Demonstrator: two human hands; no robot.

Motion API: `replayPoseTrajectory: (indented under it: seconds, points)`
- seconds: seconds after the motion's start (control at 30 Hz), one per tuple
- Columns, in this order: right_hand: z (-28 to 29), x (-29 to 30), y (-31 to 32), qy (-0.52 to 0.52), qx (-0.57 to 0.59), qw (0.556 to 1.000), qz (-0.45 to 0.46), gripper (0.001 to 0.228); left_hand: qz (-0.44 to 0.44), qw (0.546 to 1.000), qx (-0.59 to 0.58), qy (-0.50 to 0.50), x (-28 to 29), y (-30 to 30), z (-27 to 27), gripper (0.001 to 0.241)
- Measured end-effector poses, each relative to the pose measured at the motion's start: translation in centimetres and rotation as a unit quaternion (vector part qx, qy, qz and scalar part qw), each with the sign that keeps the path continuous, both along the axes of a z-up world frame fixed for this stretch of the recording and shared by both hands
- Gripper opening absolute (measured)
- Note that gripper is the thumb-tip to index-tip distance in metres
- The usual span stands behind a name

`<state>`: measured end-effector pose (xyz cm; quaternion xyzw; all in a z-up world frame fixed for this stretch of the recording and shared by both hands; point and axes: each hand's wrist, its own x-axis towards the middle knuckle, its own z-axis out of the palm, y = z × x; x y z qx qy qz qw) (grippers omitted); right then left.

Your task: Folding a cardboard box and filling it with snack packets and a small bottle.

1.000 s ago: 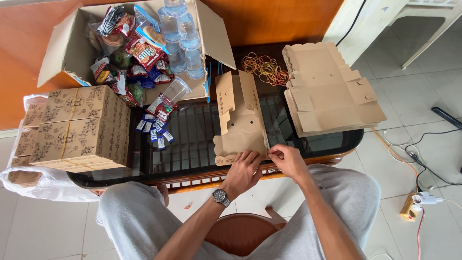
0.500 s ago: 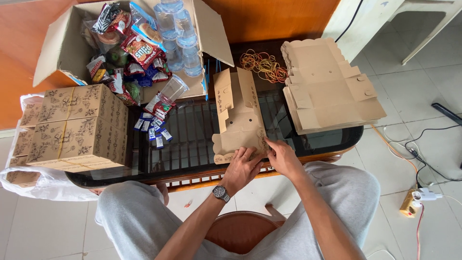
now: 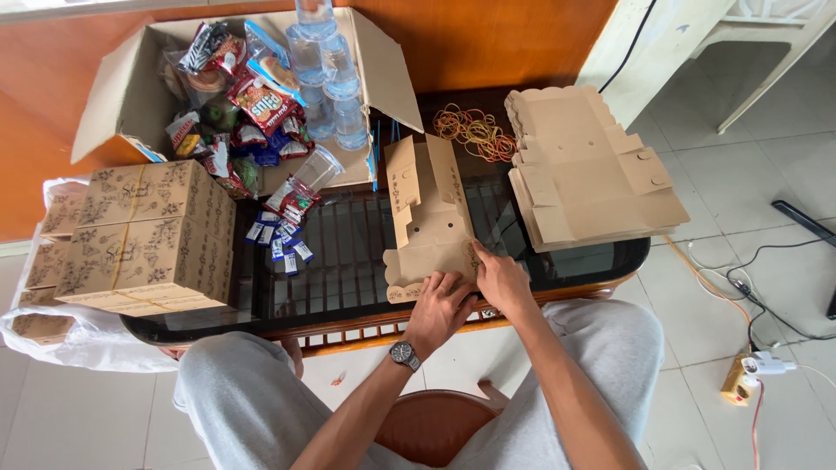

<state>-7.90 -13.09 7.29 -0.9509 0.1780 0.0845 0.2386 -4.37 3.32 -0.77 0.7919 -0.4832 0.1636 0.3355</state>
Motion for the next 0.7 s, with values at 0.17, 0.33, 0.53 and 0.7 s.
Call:
replayPoseTrajectory:
  seconds: [0.17, 0.33, 0.53, 0.7]
  points:
    - [-1.8, 0.2, -1.0, 0.016, -0.007, 1.000, 0.009, 0.054, 0.012, 1.000, -0.009, 0.010, -0.1, -0.2, 0.2, 0.017]
    - [-3.2, -1.5, -1.9, 0.016, -0.002, 1.000, 0.008, 0.044, 0.016, 0.999, -0.034, 0.006, -0.2, -0.4, -0.3, 0.016]
    - [-0.7, -4.6, -0.1, 0.016, -0.052, 0.998, -0.006, 0.036, 0.018, 0.999, -0.043, 0.001, -0.1, -0.4, -0.5, 0.016]
    - [-0.1, -6.4, 1.1, 0.021, -0.106, 0.994, 0.003, 0.032, 0.017, 0.998, -0.053, -0.008, -0.2, -0.5, 0.2, 0.018]
